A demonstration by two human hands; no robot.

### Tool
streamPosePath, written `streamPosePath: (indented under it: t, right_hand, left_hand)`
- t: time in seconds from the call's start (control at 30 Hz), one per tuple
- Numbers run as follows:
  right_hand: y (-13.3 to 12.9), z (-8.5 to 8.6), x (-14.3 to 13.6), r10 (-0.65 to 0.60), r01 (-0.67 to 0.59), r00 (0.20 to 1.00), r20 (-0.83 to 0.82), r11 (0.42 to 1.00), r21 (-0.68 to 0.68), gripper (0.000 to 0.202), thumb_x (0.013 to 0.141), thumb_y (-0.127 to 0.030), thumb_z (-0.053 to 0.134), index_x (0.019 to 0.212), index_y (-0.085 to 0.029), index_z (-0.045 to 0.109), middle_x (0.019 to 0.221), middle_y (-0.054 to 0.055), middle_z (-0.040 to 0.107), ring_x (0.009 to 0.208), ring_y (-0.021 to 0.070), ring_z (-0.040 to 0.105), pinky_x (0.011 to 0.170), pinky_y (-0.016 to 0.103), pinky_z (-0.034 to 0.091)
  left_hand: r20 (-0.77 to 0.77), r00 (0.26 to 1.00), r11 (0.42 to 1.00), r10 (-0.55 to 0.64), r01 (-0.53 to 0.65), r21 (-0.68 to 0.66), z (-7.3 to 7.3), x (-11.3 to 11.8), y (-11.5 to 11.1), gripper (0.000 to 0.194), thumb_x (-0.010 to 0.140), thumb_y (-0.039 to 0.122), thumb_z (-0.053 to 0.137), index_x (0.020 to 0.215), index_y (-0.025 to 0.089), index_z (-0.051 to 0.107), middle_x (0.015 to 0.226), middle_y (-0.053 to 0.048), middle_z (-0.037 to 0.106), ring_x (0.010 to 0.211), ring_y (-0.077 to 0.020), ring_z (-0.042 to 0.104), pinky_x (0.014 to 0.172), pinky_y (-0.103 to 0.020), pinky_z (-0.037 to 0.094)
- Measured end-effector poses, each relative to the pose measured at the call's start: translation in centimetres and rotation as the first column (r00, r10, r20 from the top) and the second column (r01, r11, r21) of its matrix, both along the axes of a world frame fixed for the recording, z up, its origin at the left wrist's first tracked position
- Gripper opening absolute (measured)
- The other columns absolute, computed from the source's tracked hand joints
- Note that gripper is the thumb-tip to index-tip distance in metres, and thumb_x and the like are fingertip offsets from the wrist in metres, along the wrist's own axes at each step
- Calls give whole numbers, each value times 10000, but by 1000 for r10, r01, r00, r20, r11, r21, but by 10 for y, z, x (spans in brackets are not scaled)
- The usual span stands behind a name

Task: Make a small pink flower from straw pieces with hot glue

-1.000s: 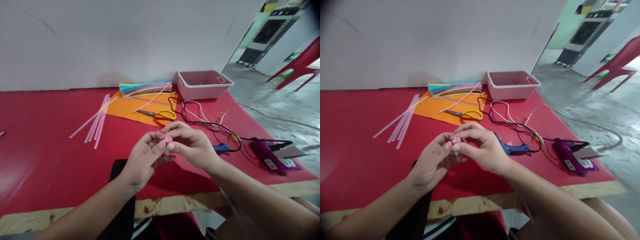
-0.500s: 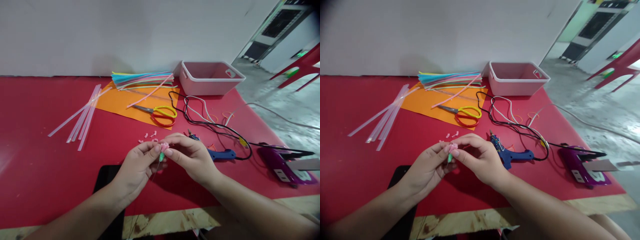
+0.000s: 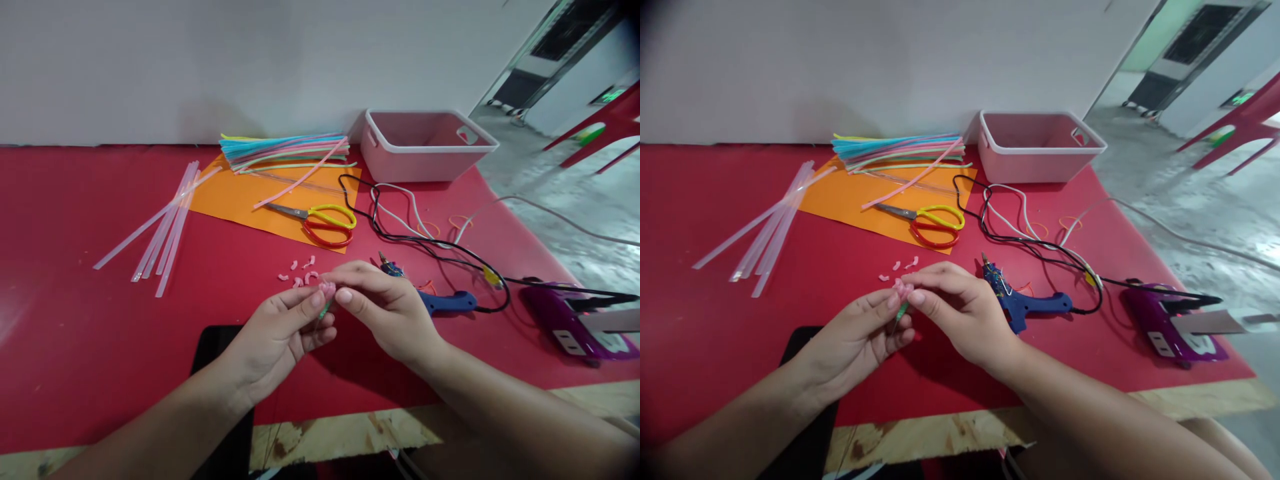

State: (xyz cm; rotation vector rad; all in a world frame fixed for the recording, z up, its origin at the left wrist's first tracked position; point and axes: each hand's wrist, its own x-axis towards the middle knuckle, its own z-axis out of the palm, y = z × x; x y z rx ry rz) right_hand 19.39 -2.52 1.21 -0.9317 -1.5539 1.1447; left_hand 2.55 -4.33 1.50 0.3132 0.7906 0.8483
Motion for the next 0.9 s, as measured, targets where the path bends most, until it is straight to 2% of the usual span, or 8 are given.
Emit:
streamPosePath:
  t: [0.17, 0.33, 0.57, 0.73, 0.9]
  right_hand:
    - [0, 0, 1, -38, 38, 999, -8, 999, 29, 174, 823, -193, 714, 976, -266, 754, 907, 17, 727, 825, 124, 677, 739, 258, 580]
    - [-2, 0, 4, -38, 22, 997, 73, 978, 208, 198, 826, -157, 710, 993, -258, 747, 906, 23, 732, 839, 129, 668, 764, 266, 563]
    - [-1, 2, 3, -50, 9, 991, 127, 952, 307, 210, 827, -150, 704, 1013, -240, 741, 895, 29, 735, 815, 136, 673, 736, 268, 558]
    - [-3, 3, 3, -68, 20, 989, 135, 944, 329, 208, 823, -150, 707, 1004, -246, 745, 895, 36, 741, 816, 147, 682, 727, 280, 569]
    - [-3, 4, 4, -52, 15, 992, 112, 950, 313, 276, 824, -152, 711, 1077, -261, 730, 919, 30, 752, 836, 142, 685, 764, 271, 570]
  left_hand:
    - [-19, 999, 998, -33, 34, 52, 3, 1, -2, 181, 733, 285, 810, 804, 134, 739, 652, 10, 647, 594, -59, 610, 641, -186, 578]
    - [-105, 993, 985, -55, 71, 158, 4, 2, -4, 192, 793, 315, 753, 791, 123, 738, 652, 5, 633, 588, -59, 597, 605, -164, 547]
    - [-81, 994, 987, -73, 83, 135, 4, 1, -4, 190, 768, 320, 774, 787, 134, 740, 694, -3, 636, 596, -66, 608, 565, -153, 523]
    - [-134, 990, 984, -54, 75, 160, 7, 2, -4, 209, 755, 327, 782, 782, 125, 736, 689, -7, 637, 596, -70, 604, 578, -159, 533]
    - [-126, 991, 986, -32, 52, 159, 8, 4, -5, 202, 747, 332, 788, 767, 138, 734, 665, 6, 629, 568, -61, 589, 587, -170, 548]
